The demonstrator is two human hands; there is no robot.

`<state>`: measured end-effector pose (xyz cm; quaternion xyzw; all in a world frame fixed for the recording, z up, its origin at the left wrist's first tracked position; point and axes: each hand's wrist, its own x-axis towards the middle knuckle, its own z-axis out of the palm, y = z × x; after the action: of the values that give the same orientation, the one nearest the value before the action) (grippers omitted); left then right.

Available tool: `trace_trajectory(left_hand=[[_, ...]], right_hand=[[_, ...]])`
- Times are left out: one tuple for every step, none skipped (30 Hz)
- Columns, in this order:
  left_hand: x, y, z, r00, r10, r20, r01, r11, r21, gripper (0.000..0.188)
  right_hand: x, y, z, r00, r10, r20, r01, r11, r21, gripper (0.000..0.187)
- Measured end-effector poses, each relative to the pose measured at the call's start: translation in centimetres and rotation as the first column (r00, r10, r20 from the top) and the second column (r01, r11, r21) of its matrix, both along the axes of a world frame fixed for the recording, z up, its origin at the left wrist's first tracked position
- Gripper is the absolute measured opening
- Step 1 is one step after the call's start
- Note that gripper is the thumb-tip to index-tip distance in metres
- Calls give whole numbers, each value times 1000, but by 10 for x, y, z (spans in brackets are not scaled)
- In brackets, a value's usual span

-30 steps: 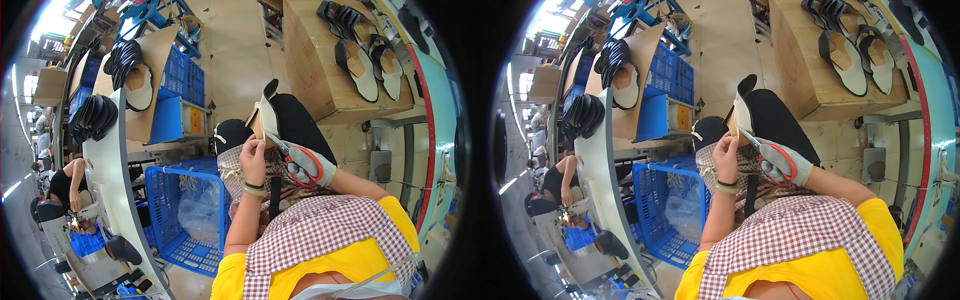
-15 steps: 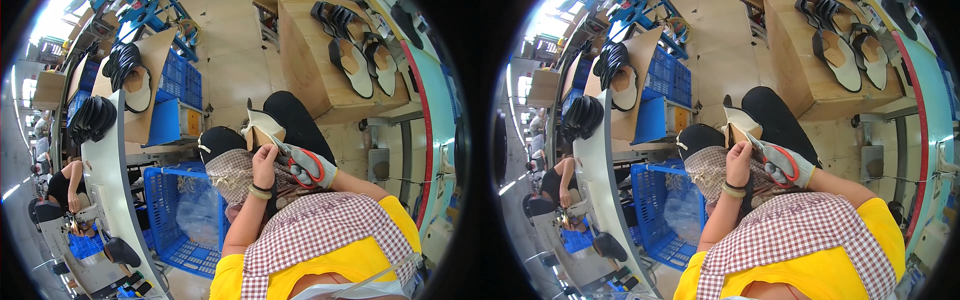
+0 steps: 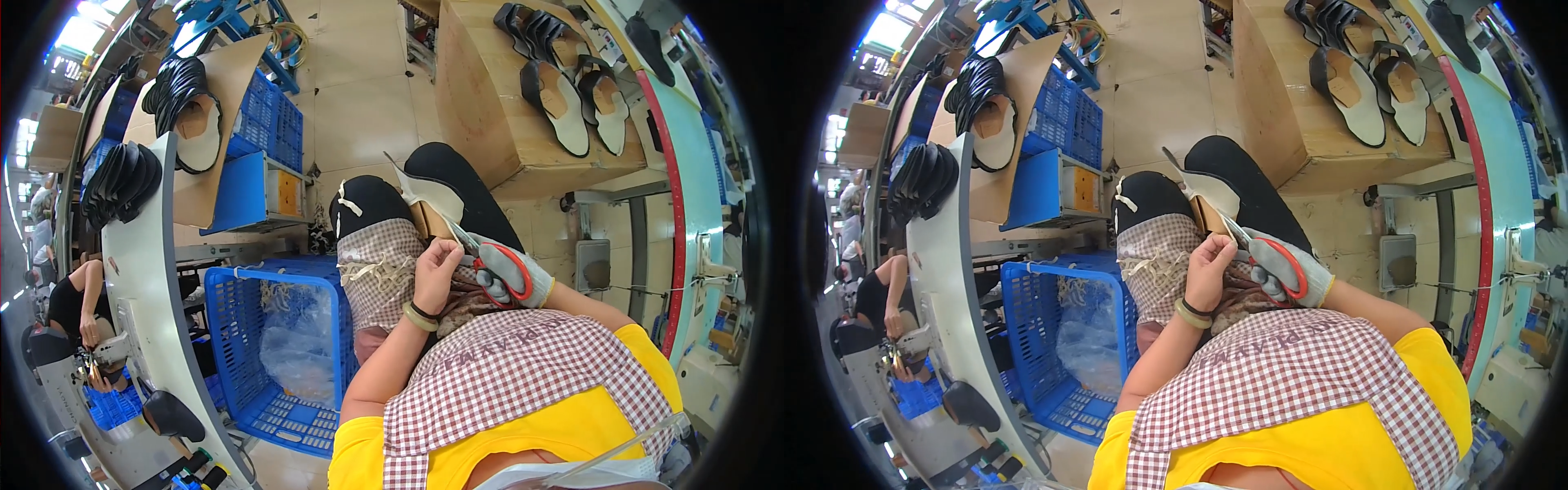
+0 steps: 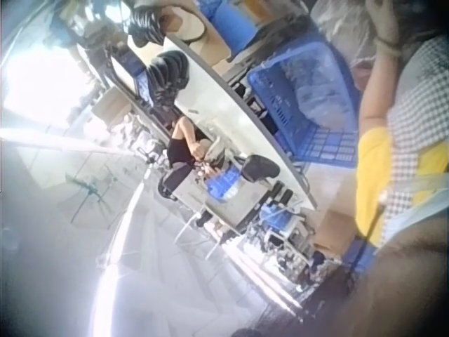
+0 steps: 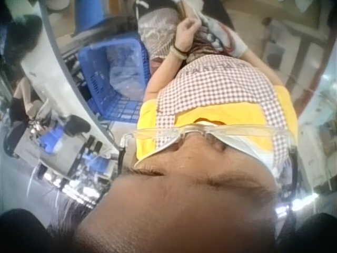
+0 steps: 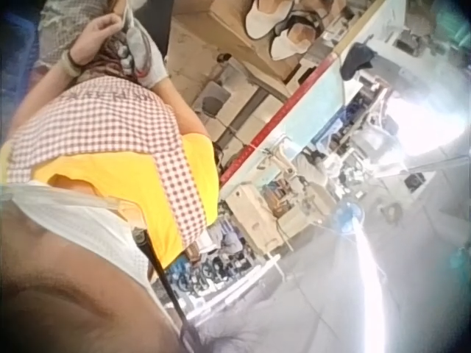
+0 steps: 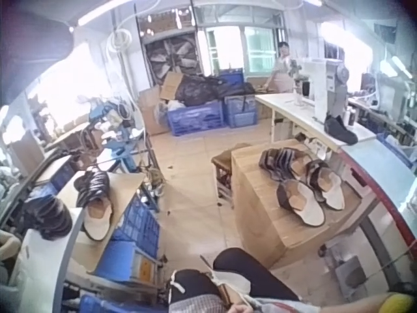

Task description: Trimming the excess edges of shoe components using scissors on a factory production line.

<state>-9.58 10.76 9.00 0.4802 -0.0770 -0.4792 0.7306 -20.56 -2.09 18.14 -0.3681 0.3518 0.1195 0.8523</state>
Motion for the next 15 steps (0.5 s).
trace_trajectory(left_hand=[[-1, 0, 0, 1000, -6, -4, 6, 1000, -9, 5], [-2, 0, 1, 1000, -11, -7, 11, 1000, -19, 4], [-2, 0, 1, 1000, -13, -12, 13, 1000, -24, 4], [-2, 0, 2, 999, -36, 14, 37, 999, -25, 4], [-3, 1, 2, 997, -58, 40, 59, 998, -26, 4], [-3, 1, 2, 998, -54, 38, 56, 998, -30, 4], [-4, 2, 2, 997, -51, 55, 53, 998, -32, 4], [-4, 2, 2, 996, -47, 72, 50, 998, -33, 5], [-4, 2, 2, 997, -41, 68, 44, 998, -38, 5], [-5, 2, 3, 997, -40, 73, 44, 998, -53, 5], [-5, 2, 3, 996, -38, 77, 43, 997, -68, 5], [-5, 2, 2, 997, -30, 74, 35, 997, -73, 5], [-4, 3, 1, 997, -42, 64, 47, 996, -81, 5], [-4, 4, 0, 997, -54, 55, 59, 994, -89, 5], [-3, 4, 0, 998, -48, 52, 53, 994, -94, 5]], right_hand=[[0, 1, 2, 1000, -6, 4, 6, 1000, -12, 57], [-2, 2, 0, 1000, -7, -2, 7, 1000, -16, 57], [-3, 3, -3, 999, -24, 23, 24, 1000, -17, 57], [-4, 3, -4, 998, -39, 49, 40, 999, -17, 57], [-4, 4, -4, 998, -40, 45, 41, 999, -22, 57], [-2, 4, -3, 998, -42, 40, 42, 999, -10, 58], [-1, 4, -2, 998, -43, 34, 43, 999, 3, 59], [-1, 4, -3, 999, -38, 32, 38, 999, -1, 59], [-1, 4, -4, 999, -38, 37, 38, 999, -7, 60], [-1, 3, -6, 998, -38, 43, 39, 999, -13, 60], [-1, 3, -8, 999, -31, 40, 32, 999, -18, 60], [0, 3, -10, 999, -32, 34, 34, 999, -41, 61], [0, 3, -12, 999, -34, 28, 36, 997, -63, 62], [1, 2, -13, 999, -26, 26, 28, 997, -69, 62], [1, 0, -14, 998, -24, 56, 26, 999, -33, 62]])
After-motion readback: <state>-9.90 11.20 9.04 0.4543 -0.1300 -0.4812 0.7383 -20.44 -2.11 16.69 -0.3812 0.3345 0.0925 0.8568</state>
